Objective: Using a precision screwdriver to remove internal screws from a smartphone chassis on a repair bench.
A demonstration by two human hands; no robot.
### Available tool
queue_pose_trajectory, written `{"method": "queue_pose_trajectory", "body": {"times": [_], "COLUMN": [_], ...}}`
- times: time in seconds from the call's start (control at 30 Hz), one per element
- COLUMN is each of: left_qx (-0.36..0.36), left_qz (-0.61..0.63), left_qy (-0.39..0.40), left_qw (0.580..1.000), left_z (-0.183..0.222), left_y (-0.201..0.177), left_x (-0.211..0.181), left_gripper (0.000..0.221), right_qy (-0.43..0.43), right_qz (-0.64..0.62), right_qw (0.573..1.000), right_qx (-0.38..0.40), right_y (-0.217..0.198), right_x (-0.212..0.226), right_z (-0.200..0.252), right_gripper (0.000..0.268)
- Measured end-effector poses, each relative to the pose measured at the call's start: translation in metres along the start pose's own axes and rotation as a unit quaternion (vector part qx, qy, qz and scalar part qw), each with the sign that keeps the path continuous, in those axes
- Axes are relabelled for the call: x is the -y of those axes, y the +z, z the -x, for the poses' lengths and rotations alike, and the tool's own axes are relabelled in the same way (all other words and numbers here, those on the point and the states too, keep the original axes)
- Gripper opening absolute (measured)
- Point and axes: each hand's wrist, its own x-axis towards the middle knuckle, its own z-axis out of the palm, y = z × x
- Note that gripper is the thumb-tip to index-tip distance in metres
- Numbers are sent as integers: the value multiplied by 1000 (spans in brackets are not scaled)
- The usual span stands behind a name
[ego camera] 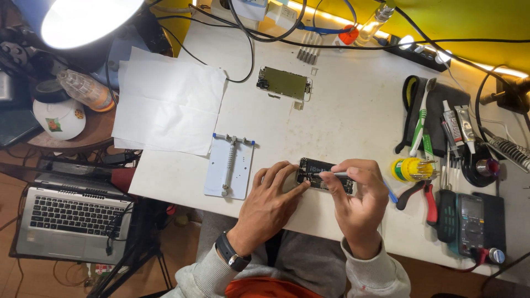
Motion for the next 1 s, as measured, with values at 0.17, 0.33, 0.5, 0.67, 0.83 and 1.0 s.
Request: {"method": "queue_pose_trajectory", "body": {"times": [0.17,0.33,0.5,0.67,0.83,1.0], "left_qx": [-5,-1,-3,-6,-4,-11], "left_qz": [-3,-11,-17,-17,-16,-18], "left_qy": [-21,-35,-37,-35,-37,-39], "left_qw": [1000,999,999,999,999,999], "left_z": [0,0,3,3,3,3], "left_y": [0,7,9,8,8,10], "left_x": [-4,-3,-1,-2,-2,-2], "left_gripper": [30,32,28,31,31,31], "right_qy": [-22,-39,-1,-40,-17,-42], "right_qz": [8,-6,-84,-14,-47,-39], "right_qw": [999,998,996,999,998,998], "right_qx": [-46,-52,-1,-25,-22,-33], "right_y": [12,12,15,14,16,12], "right_x": [-15,-8,11,-13,-8,-5], "right_z": [1,-7,-17,-5,-4,-10], "right_gripper": [54,47,39,50,48,53]}}
